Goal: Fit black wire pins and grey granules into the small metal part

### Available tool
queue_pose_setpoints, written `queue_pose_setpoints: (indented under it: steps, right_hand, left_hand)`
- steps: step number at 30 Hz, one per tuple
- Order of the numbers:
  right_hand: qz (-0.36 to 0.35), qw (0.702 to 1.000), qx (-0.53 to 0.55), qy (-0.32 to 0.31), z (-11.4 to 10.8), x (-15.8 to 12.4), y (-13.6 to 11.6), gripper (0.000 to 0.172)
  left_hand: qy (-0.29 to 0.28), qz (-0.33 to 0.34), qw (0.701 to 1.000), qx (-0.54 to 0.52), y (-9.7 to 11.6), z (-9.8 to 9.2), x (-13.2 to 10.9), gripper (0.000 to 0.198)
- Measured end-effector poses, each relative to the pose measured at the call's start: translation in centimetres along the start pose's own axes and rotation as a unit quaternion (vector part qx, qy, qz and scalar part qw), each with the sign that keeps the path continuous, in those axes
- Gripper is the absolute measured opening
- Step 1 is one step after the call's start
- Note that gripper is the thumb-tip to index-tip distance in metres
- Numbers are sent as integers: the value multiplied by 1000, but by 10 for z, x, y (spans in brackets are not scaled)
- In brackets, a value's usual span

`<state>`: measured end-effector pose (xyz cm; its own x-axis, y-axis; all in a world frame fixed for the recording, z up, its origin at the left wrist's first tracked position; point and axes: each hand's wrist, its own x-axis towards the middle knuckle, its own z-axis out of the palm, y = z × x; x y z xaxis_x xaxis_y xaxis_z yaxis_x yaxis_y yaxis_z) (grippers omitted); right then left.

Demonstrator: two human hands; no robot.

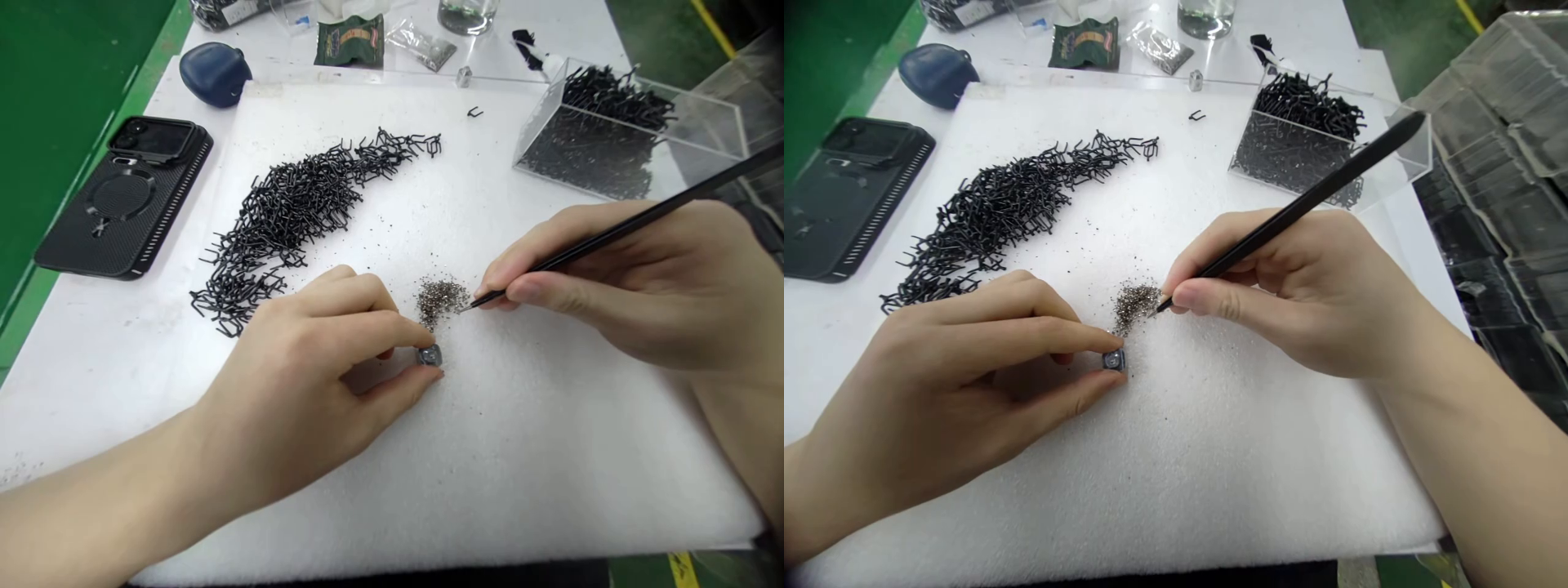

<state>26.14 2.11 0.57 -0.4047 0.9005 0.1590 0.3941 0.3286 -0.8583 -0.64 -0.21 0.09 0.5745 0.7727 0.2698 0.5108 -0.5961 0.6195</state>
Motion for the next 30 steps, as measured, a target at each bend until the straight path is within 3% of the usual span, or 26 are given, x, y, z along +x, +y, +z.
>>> queue_pose_setpoints:
  steps: [22,27,30]
  right_hand:
    - [-13,1000,-17,-18,-2,0,2,6]
    - [4,999,47,17,4,-4,-4,14]
    - [2,997,73,-19,10,-7,-7,16]
  left_hand:
    - [-8,-5,1000,11,3,-2,2,7]
    - [0,0,1000,1,1,0,3,6]
    - [1,-1,1000,-10,0,0,3,5]
